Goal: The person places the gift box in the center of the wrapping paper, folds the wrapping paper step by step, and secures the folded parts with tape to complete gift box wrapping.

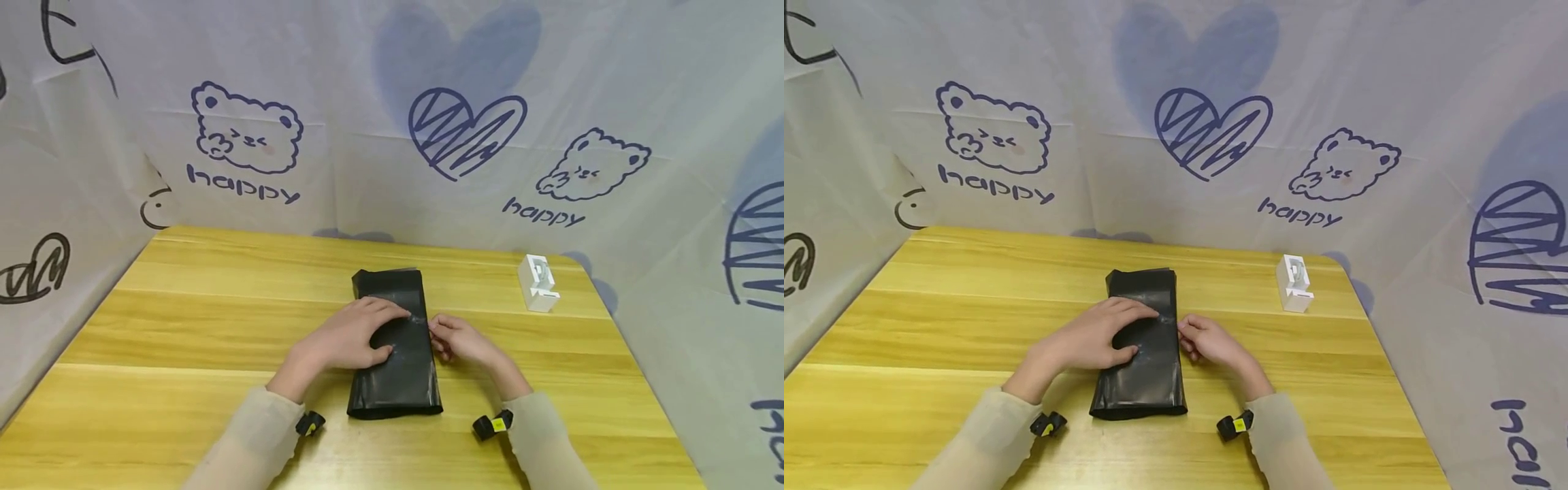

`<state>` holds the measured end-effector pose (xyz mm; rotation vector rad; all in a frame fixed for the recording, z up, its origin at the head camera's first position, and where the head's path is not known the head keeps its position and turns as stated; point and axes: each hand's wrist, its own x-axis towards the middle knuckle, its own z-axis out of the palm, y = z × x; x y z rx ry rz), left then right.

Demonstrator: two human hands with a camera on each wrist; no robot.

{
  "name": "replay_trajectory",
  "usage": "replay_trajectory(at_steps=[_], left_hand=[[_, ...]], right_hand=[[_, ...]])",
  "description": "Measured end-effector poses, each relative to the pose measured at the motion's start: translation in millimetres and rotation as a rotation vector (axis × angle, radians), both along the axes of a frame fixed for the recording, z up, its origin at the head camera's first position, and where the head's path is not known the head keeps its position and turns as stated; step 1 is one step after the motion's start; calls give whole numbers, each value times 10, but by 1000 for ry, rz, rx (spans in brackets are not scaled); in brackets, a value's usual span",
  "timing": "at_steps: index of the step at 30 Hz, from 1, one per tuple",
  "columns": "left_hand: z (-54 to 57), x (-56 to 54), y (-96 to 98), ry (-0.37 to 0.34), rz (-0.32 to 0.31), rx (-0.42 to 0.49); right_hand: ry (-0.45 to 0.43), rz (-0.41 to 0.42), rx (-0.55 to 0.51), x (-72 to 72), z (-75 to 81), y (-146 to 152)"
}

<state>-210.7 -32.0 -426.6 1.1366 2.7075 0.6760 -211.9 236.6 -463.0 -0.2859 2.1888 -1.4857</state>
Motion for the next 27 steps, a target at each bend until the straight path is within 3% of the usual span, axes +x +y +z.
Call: replay_trajectory(at_steps=[8,15,20,27], left_hand=[[14,16,57,-6,-21,-73],[-18,22,96,-43,-6,-110],[-26,27,97,-27,-9,-91],[-11,-6,87,-25,-18,-77]], right_hand=[[-33,49,22,16,7,13],[47,-55,123,31,120,8],[81,-119,176,24,94,-86],[68,-121,133,0,29,-152]])
